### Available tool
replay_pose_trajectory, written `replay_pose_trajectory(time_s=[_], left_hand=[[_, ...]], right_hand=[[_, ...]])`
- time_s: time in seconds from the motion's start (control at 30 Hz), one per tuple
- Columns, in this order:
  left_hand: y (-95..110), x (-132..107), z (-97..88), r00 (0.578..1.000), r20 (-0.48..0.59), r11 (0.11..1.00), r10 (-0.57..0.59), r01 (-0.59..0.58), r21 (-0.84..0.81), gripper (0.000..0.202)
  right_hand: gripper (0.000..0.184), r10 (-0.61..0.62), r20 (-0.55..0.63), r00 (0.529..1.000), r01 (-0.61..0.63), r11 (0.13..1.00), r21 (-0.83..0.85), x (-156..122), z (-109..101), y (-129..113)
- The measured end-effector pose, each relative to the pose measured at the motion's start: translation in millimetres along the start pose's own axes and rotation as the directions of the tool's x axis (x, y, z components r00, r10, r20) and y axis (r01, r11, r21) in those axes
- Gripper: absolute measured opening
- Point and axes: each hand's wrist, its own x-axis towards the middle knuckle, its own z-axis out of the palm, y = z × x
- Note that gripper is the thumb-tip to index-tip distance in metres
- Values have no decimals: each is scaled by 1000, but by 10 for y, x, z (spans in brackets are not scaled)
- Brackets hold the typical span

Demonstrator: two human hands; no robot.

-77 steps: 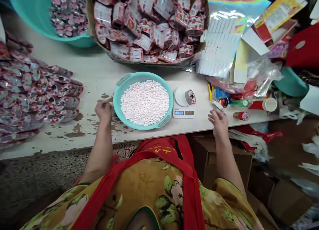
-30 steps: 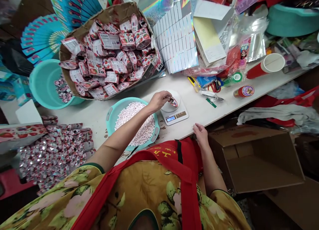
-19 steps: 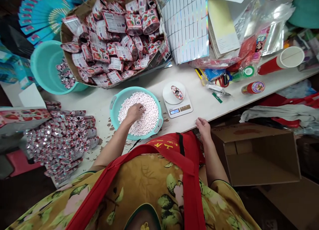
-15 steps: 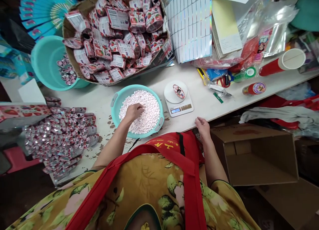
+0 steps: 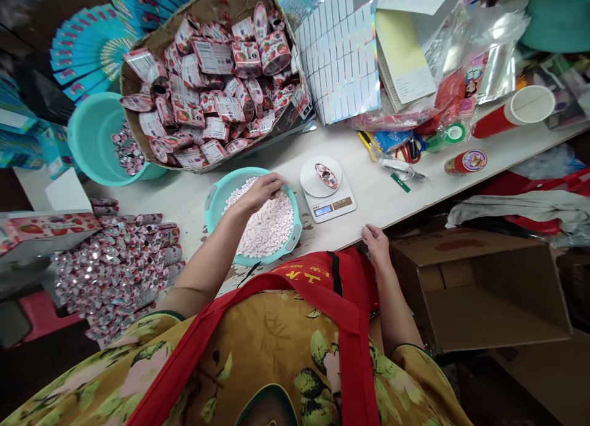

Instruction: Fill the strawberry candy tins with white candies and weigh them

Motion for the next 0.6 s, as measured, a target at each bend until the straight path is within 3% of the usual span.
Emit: replay_pose_trajectory(time_s=[0.07, 0.2, 0.3, 0.37, 0.5, 0.6], left_hand=[[226, 244, 312, 991, 108, 958, 85, -111, 266, 11], [475, 613, 790, 960, 223, 699, 167, -275, 660, 10], [505, 737, 923, 951, 246, 541, 186, -308, 783, 18], [499, 771, 949, 944, 265, 508, 196, -329, 796, 25], [502, 800, 967, 938, 236, 597, 254, -344, 725, 28], [508, 784, 908, 965, 105, 849, 239, -260, 460, 19]], right_hand=[[55, -2, 1, 1000, 2, 1000, 17, -3, 0, -2], [56, 7, -17, 1000, -6, 999, 52, 4, -61, 34], [57, 37, -35, 999, -35, 998, 55, 25, -134, 94], [59, 54, -43, 998, -52, 997, 57, 39, -163, 128], [61, 68, -44, 997, -66, 996, 55, 59, -142, 122], [60, 52, -33, 998, -50, 997, 56, 69, -95, 65]])
